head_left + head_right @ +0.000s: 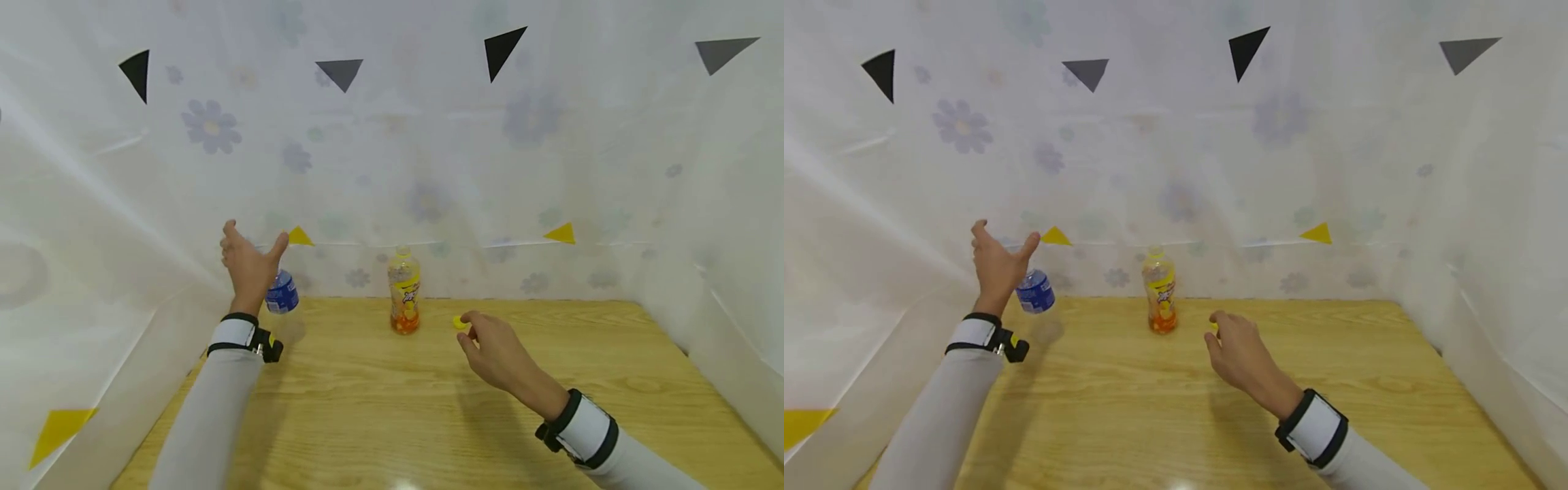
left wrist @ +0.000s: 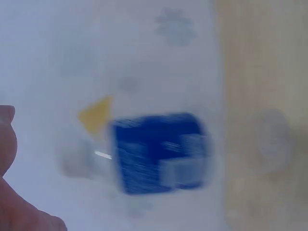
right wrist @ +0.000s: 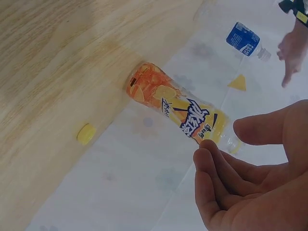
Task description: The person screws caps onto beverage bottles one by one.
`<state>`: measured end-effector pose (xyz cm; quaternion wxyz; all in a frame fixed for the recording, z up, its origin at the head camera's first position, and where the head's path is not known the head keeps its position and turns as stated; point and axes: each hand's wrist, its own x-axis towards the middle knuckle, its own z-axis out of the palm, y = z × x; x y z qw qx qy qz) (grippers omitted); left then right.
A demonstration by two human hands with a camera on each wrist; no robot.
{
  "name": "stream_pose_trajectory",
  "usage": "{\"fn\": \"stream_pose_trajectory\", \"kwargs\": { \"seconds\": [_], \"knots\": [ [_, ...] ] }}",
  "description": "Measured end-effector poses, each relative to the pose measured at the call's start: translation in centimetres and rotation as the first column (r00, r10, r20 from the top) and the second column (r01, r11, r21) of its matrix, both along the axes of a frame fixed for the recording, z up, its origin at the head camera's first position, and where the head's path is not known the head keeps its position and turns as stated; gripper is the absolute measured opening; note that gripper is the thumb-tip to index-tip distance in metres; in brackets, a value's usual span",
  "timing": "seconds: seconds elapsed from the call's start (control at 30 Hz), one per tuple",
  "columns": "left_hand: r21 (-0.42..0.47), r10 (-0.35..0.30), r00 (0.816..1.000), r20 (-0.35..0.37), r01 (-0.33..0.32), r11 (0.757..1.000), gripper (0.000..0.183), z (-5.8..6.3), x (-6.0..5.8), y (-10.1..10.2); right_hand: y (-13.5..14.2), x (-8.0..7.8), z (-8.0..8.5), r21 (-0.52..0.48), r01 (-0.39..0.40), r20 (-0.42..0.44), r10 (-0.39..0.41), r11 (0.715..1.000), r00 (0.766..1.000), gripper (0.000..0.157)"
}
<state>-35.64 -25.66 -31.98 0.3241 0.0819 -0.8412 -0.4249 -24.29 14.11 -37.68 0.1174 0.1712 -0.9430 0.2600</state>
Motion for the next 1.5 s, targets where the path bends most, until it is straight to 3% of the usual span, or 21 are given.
{"fn": "stream_pose_trajectory", "kwargs": {
  "seconds": [0.13,0.2,0.27,0.37,0.53,0.6,0.7,0.83,1.0,1.2,1.3,1.5],
  "knots": [
    [-0.091,-0.094,0.979,-0.179,0.079,0.993,0.08,3.7,-0.8,3.3,0.0,0.0,0.0,-0.006,0.003,0.014,-0.003,1.0,1.0,0.028],
    [-0.134,-0.165,0.962,-0.217,0.138,0.981,0.071,4.6,-1.0,5.4,-0.1,0.0,0.0,-0.008,0.002,0.022,-0.002,1.0,1.0,0.028],
    [-0.155,-0.239,0.951,-0.198,0.211,0.965,0.066,4.7,-1.0,7.7,-0.3,0.0,0.1,-0.007,-0.003,0.028,0.003,1.0,1.0,0.029],
    [-0.158,-0.315,0.944,-0.094,0.298,0.941,0.069,3.4,-0.9,11.3,-0.4,0.0,0.1,-0.008,-0.01,0.036,0.011,1.0,0.999,0.029],
    [-0.073,-0.407,0.907,0.106,0.416,0.907,0.089,-0.9,-0.7,16.5,-0.3,0.0,-0.2,0.004,-0.015,0.033,0.015,1.0,0.999,0.027],
    [-0.008,-0.419,0.897,0.141,0.425,0.905,0.098,-2.8,-0.9,17.9,-0.3,0.0,-0.3,0.009,-0.016,0.026,0.016,1.0,1.0,0.027],
    [0.082,-0.409,0.898,0.162,0.401,0.913,0.107,-5.1,-1.0,19.5,-0.3,-0.2,-0.6,0.011,-0.02,0.023,0.02,1.0,1.0,0.028],
    [0.135,-0.392,0.904,0.172,0.372,0.918,0.101,-7.0,-0.9,20.5,-0.3,-0.3,-0.9,0.016,-0.03,0.022,0.029,0.999,0.999,0.028],
    [0.146,-0.369,0.917,0.149,0.349,0.926,0.068,-7.8,-0.6,21.1,-0.3,-0.3,-1.2,0.022,-0.034,0.02,0.034,0.999,0.999,0.027],
    [0.139,-0.329,0.933,0.148,0.309,0.941,0.063,-7.7,-0.4,21.2,-0.2,-0.1,-1.2,0.008,-0.038,0.034,0.037,0.999,0.999,0.027],
    [0.136,-0.349,0.925,0.153,0.33,0.934,0.064,-7.7,-0.3,21.3,-0.2,-0.1,-1.2,0.004,-0.039,0.031,0.039,0.999,0.999,0.027],
    [0.082,-0.417,0.886,0.202,0.409,0.909,0.071,-6.9,0.5,20.9,-0.3,-0.1,-1.1,-0.003,-0.039,0.04,0.039,0.999,0.998,0.027]
  ]
}}
